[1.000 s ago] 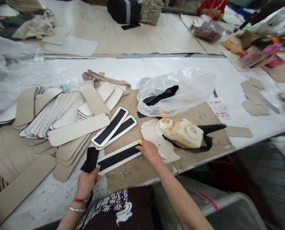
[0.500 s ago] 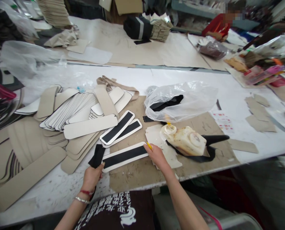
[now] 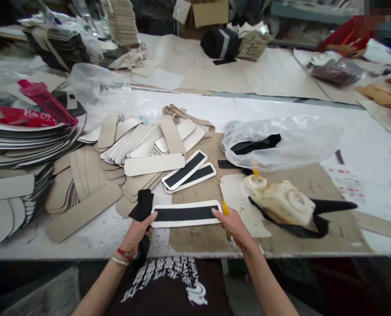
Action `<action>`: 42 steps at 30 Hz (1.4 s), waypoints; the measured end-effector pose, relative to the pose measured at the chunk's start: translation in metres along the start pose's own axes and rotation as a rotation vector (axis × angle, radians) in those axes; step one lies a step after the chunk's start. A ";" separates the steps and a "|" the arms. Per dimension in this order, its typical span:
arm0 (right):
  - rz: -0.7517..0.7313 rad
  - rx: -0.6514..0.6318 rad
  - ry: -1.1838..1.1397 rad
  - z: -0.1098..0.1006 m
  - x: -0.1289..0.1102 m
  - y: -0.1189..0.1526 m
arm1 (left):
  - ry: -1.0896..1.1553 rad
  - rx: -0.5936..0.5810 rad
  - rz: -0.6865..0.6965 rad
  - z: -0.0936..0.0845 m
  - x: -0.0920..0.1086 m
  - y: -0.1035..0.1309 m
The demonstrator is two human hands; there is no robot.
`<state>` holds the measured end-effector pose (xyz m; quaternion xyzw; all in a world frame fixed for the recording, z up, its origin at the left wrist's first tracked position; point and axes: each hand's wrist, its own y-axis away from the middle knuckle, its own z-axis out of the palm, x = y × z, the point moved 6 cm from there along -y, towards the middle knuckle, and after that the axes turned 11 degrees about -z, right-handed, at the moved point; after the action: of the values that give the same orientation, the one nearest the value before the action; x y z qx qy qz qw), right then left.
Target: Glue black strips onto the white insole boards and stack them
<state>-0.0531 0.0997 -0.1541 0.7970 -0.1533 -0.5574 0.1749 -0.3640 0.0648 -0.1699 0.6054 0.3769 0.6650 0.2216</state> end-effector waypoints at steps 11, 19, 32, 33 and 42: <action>-0.106 -0.047 -0.054 0.004 -0.015 0.023 | 0.051 0.110 0.041 -0.012 0.013 0.020; -0.130 -0.035 -0.057 -0.005 -0.009 0.018 | 0.085 0.131 0.014 -0.006 0.005 0.037; -0.018 -0.268 -0.446 -0.012 -0.003 0.019 | 0.450 -0.016 -0.074 0.019 -0.021 0.085; 0.000 -0.300 -0.523 -0.009 -0.005 0.020 | 0.517 -0.060 -0.107 0.019 -0.026 0.088; 0.006 -0.398 -0.395 0.028 -0.025 0.001 | 0.525 0.012 -0.109 -0.021 -0.036 0.082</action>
<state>-0.0879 0.1069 -0.1422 0.6225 -0.0744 -0.7205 0.2964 -0.3648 -0.0179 -0.1289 0.3923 0.4575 0.7841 0.1480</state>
